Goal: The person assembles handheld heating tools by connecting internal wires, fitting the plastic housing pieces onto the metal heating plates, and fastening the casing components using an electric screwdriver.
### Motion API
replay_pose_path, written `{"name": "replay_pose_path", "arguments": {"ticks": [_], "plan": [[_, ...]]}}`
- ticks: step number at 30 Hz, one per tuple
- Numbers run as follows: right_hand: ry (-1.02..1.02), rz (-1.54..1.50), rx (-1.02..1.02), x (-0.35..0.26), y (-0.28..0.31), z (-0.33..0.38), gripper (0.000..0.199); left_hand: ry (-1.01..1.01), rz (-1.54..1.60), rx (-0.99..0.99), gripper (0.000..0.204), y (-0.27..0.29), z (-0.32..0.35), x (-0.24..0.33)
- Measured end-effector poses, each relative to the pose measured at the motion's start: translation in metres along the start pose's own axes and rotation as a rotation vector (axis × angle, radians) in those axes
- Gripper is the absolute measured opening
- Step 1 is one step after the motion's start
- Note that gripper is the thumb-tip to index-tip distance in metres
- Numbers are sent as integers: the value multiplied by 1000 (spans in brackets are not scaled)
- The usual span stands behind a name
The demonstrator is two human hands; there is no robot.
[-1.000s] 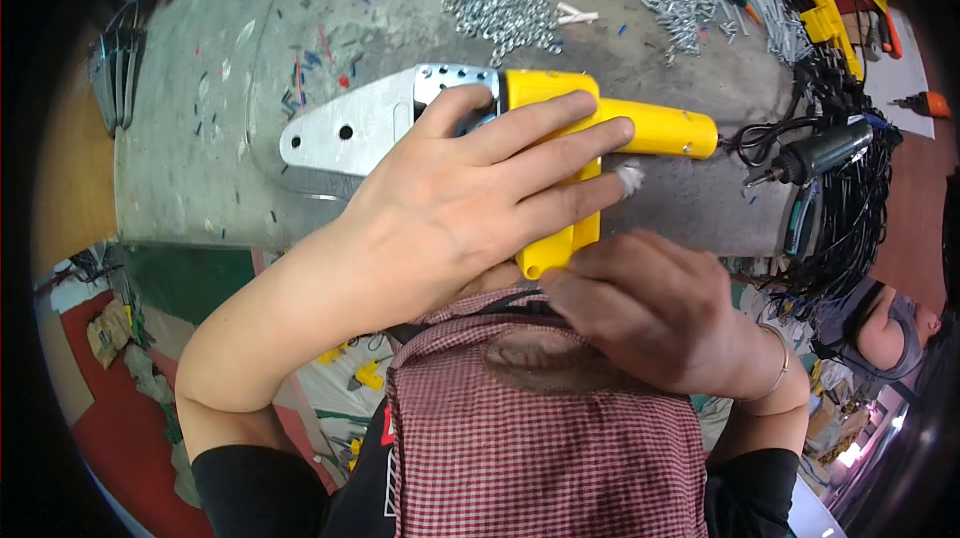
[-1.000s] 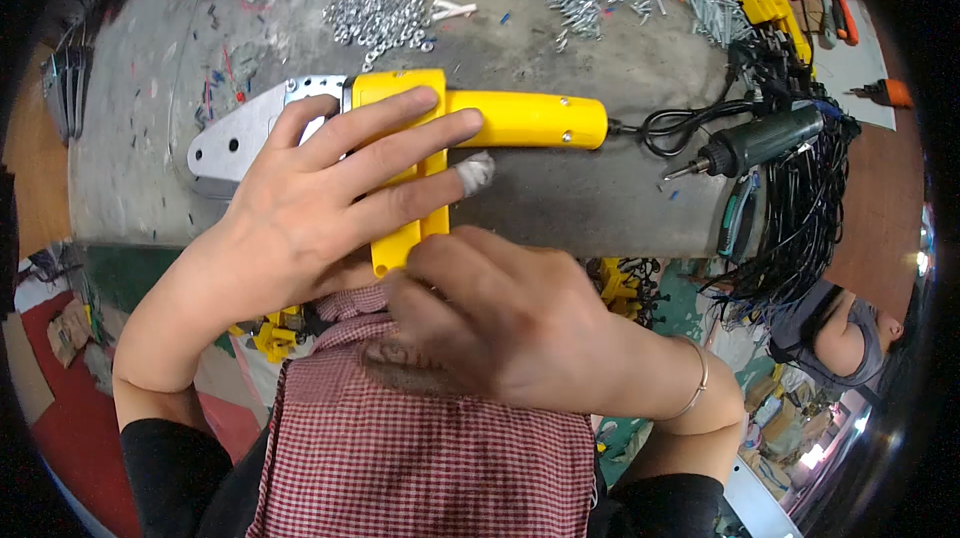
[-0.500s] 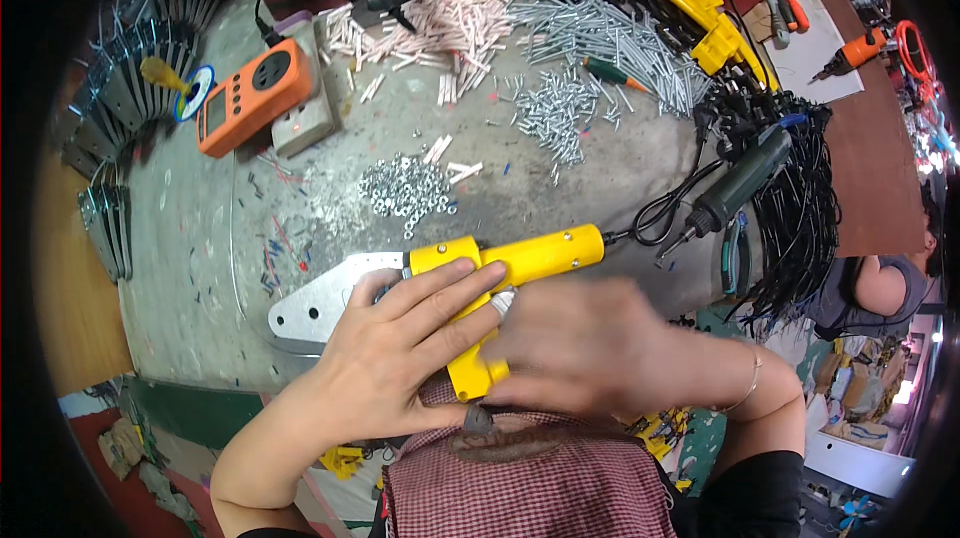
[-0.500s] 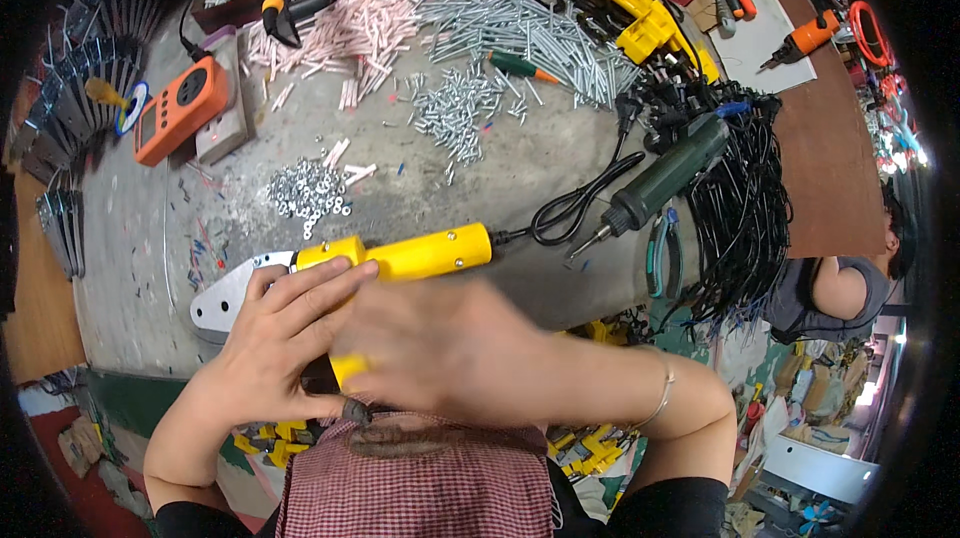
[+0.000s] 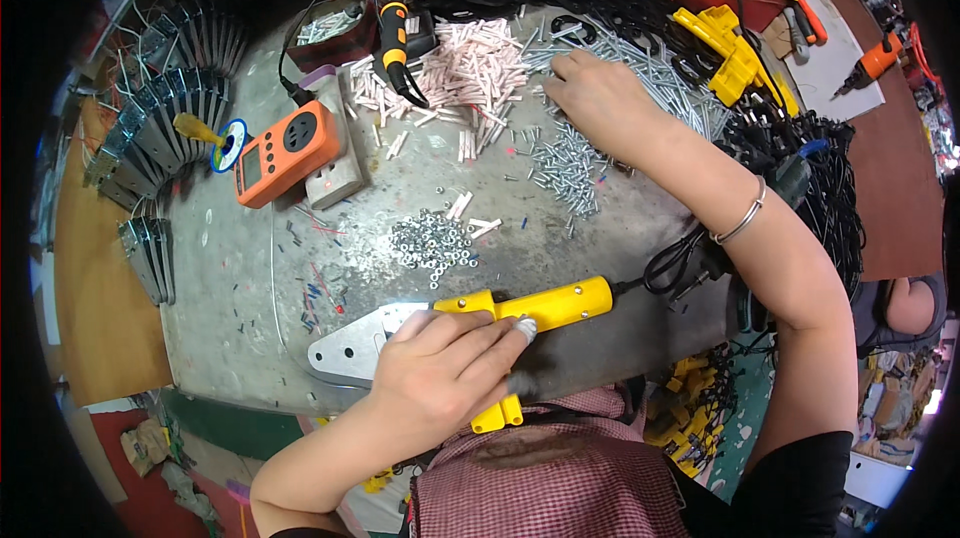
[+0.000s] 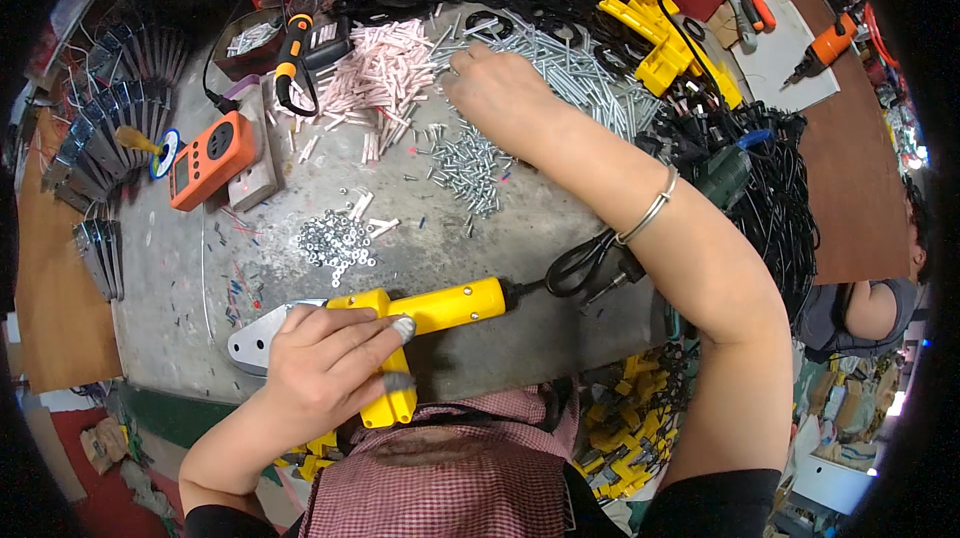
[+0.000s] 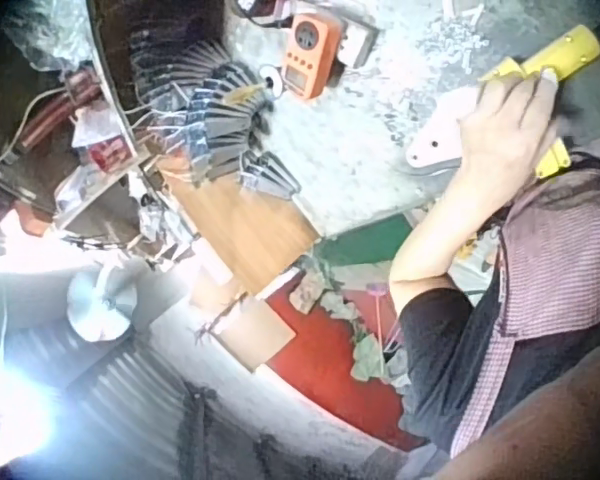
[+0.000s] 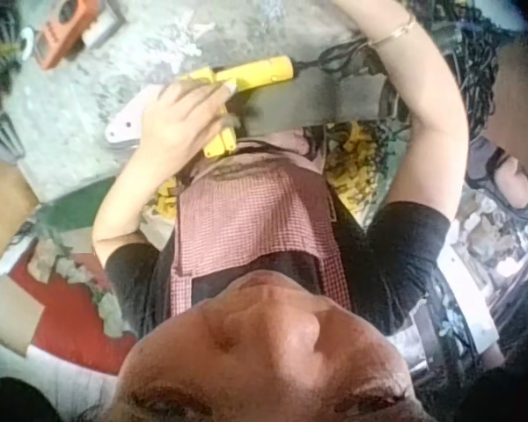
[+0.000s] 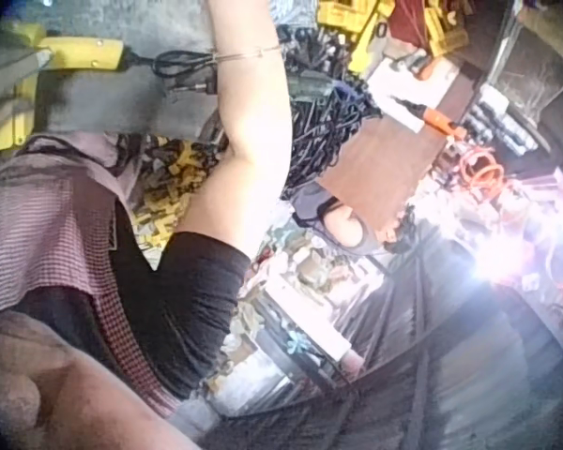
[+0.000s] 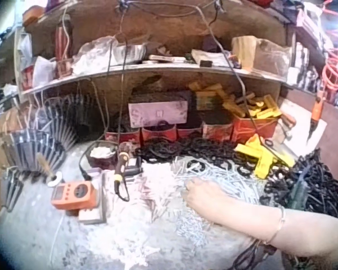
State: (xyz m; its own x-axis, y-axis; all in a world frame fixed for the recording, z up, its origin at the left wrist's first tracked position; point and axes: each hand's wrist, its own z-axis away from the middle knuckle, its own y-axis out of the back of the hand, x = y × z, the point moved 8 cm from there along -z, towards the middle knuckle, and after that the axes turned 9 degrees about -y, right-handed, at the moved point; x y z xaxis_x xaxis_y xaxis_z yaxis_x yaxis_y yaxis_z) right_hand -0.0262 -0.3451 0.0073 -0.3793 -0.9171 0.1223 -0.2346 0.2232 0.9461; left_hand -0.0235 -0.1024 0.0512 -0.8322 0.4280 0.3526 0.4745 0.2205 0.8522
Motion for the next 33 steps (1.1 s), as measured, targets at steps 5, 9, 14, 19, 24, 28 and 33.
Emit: {"name": "replay_pose_path", "arguments": {"ticks": [5,9,14,19,24,28,33], "plan": [[-35,-97,-29,23,9,15,11,-21,-95,88,45,-10,-3,-4],[-102,-340,136,39,29,30,17,2,-162,127,34,-5,-4,-6],[-357,-586,86,53,35,42,24,36,-123,171,40,-4,0,-2],[-650,-1440,-439,-38,46,82,30,110,-147,288,50,-2,11,-10],[-664,-1806,-542,-117,44,110,18,74,-151,301,60,-3,4,-6],[-625,-1867,-535,-121,51,110,24,-11,-212,308,61,-3,5,-3],[-611,-1797,-304,-110,48,117,26,-33,-221,220,58,-9,2,-5]]}}
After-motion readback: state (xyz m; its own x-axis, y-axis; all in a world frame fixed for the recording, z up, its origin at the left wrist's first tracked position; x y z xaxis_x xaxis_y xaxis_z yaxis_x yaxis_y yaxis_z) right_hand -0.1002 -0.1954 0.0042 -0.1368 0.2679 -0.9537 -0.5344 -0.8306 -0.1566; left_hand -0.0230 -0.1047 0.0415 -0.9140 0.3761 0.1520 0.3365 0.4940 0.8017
